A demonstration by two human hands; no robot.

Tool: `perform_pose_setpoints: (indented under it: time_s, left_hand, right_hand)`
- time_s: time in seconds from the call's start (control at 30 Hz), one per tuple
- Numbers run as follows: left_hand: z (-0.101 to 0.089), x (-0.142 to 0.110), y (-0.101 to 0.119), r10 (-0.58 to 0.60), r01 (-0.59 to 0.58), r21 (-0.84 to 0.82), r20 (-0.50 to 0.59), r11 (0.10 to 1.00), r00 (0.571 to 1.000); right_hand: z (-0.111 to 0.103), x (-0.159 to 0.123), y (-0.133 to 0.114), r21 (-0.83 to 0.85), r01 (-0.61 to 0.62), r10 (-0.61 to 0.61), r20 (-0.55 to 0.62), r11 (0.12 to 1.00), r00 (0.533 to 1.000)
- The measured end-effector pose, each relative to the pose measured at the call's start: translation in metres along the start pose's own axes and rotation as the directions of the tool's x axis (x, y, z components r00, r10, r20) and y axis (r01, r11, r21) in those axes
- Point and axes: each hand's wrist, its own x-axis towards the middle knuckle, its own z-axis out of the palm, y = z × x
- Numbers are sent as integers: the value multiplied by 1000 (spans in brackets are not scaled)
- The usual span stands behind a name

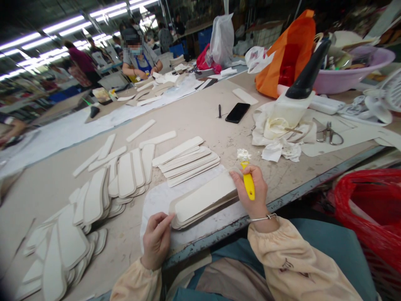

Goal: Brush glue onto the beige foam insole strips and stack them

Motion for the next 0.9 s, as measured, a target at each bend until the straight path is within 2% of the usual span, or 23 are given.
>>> perform_pose_setpoints:
  time_s: [0.2, 0.5, 0.9]
  left_hand:
    - [0, 2, 1, 48, -49, 26, 25, 998, 999]
    - [-1, 4, 3, 112, -116, 89, 53, 989, 992]
    - [0, -1, -13, 167, -182, 168, 102, 969, 981]
  right_hand:
    - [-2, 0, -6, -62, 16, -14, 22, 998, 1000]
    - [-3, 1, 0, -116, 78, -71, 63, 990, 996]
    - [-8, 4, 5, -119, 174, -150, 190, 977, 970]
